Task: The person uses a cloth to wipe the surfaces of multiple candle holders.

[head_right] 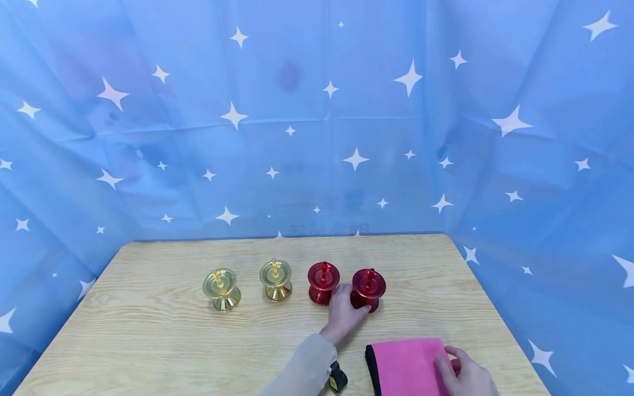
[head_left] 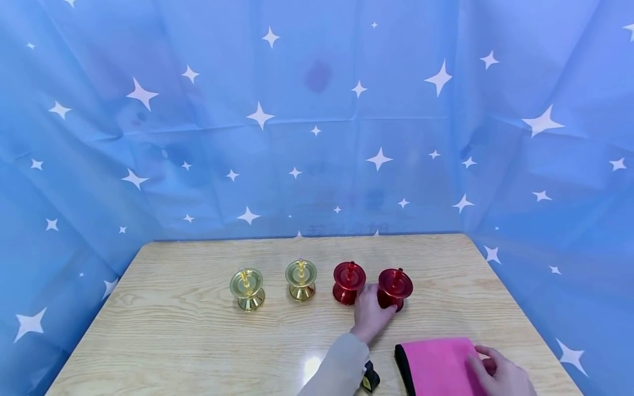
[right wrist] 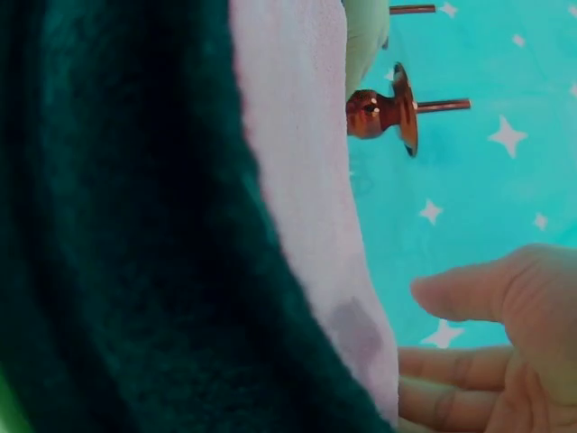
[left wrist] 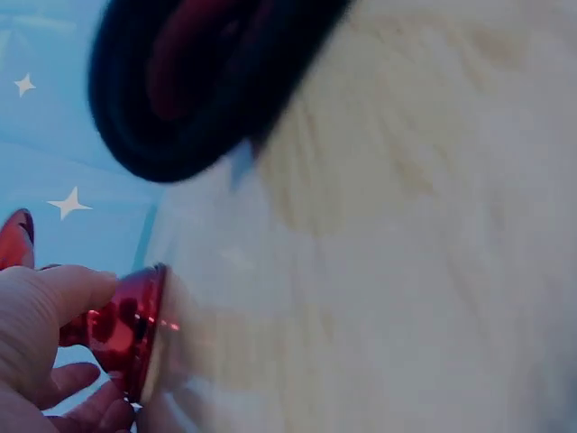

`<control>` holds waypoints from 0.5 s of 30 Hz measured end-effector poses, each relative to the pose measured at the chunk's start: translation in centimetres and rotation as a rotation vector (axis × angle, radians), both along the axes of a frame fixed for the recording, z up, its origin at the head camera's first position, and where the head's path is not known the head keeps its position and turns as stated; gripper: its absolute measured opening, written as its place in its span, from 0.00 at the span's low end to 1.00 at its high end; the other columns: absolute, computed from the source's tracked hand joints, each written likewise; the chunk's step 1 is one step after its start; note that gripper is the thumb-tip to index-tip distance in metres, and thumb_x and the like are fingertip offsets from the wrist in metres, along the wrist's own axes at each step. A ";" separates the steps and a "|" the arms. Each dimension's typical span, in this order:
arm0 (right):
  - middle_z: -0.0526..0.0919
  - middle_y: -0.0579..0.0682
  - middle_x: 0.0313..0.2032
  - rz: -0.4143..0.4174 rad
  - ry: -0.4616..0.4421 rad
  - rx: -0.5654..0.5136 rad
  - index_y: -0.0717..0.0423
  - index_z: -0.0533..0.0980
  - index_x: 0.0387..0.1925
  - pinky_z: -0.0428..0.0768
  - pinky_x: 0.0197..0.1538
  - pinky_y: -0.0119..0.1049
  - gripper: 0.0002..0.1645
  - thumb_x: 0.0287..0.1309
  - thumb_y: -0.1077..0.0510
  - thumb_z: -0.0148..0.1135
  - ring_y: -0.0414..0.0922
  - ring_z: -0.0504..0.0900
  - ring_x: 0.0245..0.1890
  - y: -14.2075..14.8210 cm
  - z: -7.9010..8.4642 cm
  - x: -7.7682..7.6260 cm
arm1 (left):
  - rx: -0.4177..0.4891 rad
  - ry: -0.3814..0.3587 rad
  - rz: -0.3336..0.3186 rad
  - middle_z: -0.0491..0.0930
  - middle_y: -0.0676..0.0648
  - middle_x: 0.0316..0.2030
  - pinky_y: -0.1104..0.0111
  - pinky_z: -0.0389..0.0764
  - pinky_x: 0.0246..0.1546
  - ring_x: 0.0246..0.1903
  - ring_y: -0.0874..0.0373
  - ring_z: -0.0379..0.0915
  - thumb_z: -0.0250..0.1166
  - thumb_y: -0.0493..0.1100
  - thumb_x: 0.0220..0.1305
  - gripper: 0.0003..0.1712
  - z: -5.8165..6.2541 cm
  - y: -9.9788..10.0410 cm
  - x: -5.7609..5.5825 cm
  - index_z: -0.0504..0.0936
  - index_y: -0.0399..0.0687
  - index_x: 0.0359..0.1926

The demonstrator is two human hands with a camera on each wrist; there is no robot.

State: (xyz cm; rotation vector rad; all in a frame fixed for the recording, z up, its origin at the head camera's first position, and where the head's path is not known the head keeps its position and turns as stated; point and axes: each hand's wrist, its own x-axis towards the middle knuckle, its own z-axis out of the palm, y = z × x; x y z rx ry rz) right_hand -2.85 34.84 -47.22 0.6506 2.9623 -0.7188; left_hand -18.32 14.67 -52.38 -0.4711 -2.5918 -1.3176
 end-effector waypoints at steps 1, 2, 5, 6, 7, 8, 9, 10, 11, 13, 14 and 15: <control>0.84 0.52 0.28 0.006 -0.008 -0.002 0.72 0.72 0.49 0.76 0.31 0.40 0.34 0.59 0.43 0.56 0.44 0.81 0.26 0.0 0.0 0.0 | -0.018 0.008 0.009 0.77 0.50 0.37 0.67 0.74 0.43 0.40 0.56 0.73 0.75 0.46 0.42 0.23 0.0 0.0 0.0 0.80 0.44 0.41; 0.84 0.52 0.28 0.006 -0.012 -0.004 0.72 0.72 0.49 0.76 0.31 0.40 0.34 0.59 0.43 0.56 0.45 0.81 0.26 0.1 -0.1 0.1 | -0.032 0.019 0.014 0.77 0.50 0.37 0.67 0.74 0.43 0.40 0.56 0.73 0.75 0.47 0.43 0.22 -0.1 0.0 -0.1 0.81 0.44 0.40; 0.84 0.52 0.28 0.001 -0.016 -0.011 0.72 0.72 0.49 0.76 0.31 0.41 0.35 0.59 0.42 0.56 0.45 0.81 0.26 0.2 -0.2 0.1 | -0.034 0.025 0.023 0.76 0.50 0.36 0.66 0.74 0.43 0.40 0.56 0.73 0.74 0.47 0.45 0.19 -0.1 0.1 -0.1 0.82 0.45 0.39; 0.84 0.52 0.27 -0.002 -0.019 -0.011 0.72 0.72 0.49 0.76 0.31 0.41 0.35 0.59 0.42 0.56 0.44 0.81 0.26 0.1 -0.1 0.1 | -0.030 0.027 0.029 0.76 0.50 0.36 0.66 0.74 0.43 0.40 0.56 0.73 0.74 0.47 0.45 0.19 -0.1 0.2 -0.1 0.82 0.45 0.39; 0.84 0.52 0.27 -0.002 -0.019 -0.014 0.72 0.72 0.49 0.76 0.31 0.41 0.35 0.59 0.42 0.56 0.44 0.81 0.26 0.1 -0.1 0.0 | -0.026 0.023 0.037 0.76 0.50 0.37 0.66 0.74 0.43 0.40 0.55 0.72 0.74 0.47 0.46 0.19 -0.1 0.3 0.0 0.82 0.45 0.39; 0.84 0.51 0.27 -0.002 -0.021 -0.017 0.72 0.72 0.49 0.76 0.31 0.41 0.35 0.59 0.42 0.56 0.44 0.81 0.26 0.2 -0.1 0.0 | -0.018 0.025 0.045 0.76 0.50 0.37 0.65 0.73 0.44 0.41 0.55 0.72 0.74 0.48 0.45 0.20 -0.1 0.5 0.0 0.82 0.45 0.39; 0.84 0.51 0.27 -0.001 -0.022 -0.019 0.73 0.72 0.49 0.76 0.31 0.41 0.35 0.59 0.42 0.56 0.44 0.81 0.26 0.2 -0.1 0.0 | -0.012 0.027 0.056 0.76 0.50 0.37 0.65 0.73 0.44 0.41 0.55 0.72 0.75 0.48 0.45 0.20 -0.1 0.6 0.0 0.82 0.45 0.39; 0.84 0.51 0.27 0.000 -0.023 -0.020 0.73 0.72 0.49 0.77 0.31 0.42 0.35 0.59 0.42 0.56 0.44 0.81 0.26 0.2 -0.1 0.0 | -0.009 0.029 0.066 0.77 0.50 0.37 0.64 0.73 0.44 0.41 0.55 0.72 0.75 0.48 0.44 0.20 -0.1 0.7 0.0 0.82 0.45 0.38; 0.84 0.51 0.27 0.000 -0.023 -0.020 0.73 0.72 0.49 0.77 0.31 0.42 0.35 0.59 0.42 0.56 0.44 0.81 0.26 0.2 -0.1 0.0 | -0.007 0.030 0.076 0.76 0.51 0.37 0.64 0.73 0.43 0.41 0.55 0.72 0.75 0.48 0.44 0.20 -0.1 0.8 0.0 0.82 0.45 0.38; 0.84 0.51 0.27 -0.001 -0.024 -0.021 0.73 0.72 0.49 0.77 0.31 0.43 0.35 0.59 0.42 0.56 0.44 0.81 0.26 0.2 -0.1 0.0 | -0.004 0.034 0.092 0.77 0.51 0.37 0.63 0.72 0.43 0.41 0.55 0.72 0.75 0.49 0.43 0.20 -0.2 1.0 0.1 0.83 0.46 0.38; 0.84 0.51 0.27 -0.003 -0.024 -0.024 0.73 0.72 0.49 0.77 0.31 0.42 0.35 0.59 0.42 0.56 0.44 0.81 0.26 0.2 -0.1 0.0 | 0.000 0.037 0.097 0.77 0.51 0.37 0.63 0.72 0.43 0.42 0.55 0.72 0.75 0.49 0.43 0.20 -0.2 1.1 0.1 0.83 0.47 0.38; 0.84 0.51 0.27 -0.003 -0.026 -0.027 0.72 0.72 0.49 0.77 0.31 0.42 0.35 0.59 0.42 0.56 0.44 0.81 0.26 0.2 -0.2 0.1 | 0.001 0.039 0.102 0.77 0.51 0.37 0.62 0.72 0.43 0.42 0.55 0.71 0.75 0.49 0.43 0.20 -0.3 1.2 0.1 0.83 0.47 0.38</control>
